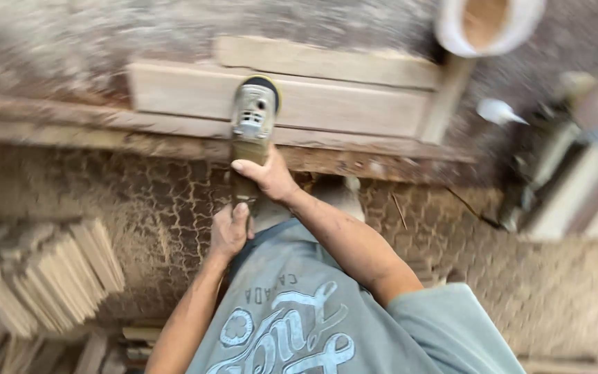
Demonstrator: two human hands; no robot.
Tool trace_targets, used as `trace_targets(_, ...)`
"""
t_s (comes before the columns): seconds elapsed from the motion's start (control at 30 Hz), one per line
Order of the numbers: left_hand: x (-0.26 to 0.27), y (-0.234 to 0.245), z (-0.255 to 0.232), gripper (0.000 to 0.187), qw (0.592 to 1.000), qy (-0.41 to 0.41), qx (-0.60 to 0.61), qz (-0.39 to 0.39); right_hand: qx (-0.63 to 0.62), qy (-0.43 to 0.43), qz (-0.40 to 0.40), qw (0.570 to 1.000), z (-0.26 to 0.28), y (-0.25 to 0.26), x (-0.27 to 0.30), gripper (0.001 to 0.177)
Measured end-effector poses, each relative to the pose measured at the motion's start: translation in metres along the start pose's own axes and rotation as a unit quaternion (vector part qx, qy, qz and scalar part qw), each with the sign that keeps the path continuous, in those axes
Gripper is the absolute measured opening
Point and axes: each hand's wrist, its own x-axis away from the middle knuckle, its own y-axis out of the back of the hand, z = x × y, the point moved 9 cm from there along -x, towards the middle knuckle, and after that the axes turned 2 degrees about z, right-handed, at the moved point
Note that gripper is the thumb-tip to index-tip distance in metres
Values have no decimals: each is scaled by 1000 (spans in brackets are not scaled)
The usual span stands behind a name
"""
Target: Sanding and applying glue to wooden planks at a workbench in a workshop.
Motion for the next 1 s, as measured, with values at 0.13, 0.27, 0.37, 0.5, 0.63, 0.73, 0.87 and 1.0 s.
trace_targets(0.13, 2, -48, -37, 68, 998, -18, -40, 34, -22, 7, -33, 999, 0, 61, 21, 57)
trace_targets(0.27, 2, -86, -61, 61, 996, -34, -57, 63, -100, 51, -81, 990, 6, 113, 47, 50)
trace_targets(0.37, -1, -118, -77, 55, 992, -59, -71, 84, -126, 71, -110, 983, 27, 148, 65, 45)
trace_targets(0.5, -9, -154, -94, 48, 986, -115, -76, 95, -170, 86, -147, 971, 61, 174, 88, 38)
trace_targets(0.63, -12, -166, -110, 57, 983, -119, -97, 104, -138, 89, -173, 971, 51, 200, 87, 39)
trace_targets(0.73, -7, -159, -92, 49, 983, -140, -107, 58, -134, 82, -163, 974, 58, 176, 82, 41)
trace_targets(0.87, 1, -128, -71, 58, 991, -69, -108, 41, -116, 73, -131, 982, 38, 149, 71, 54)
trace_targets(1.0, -8, -156, -66, 46, 981, -110, -140, 79, -153, 85, -158, 972, 42, 173, 95, 55)
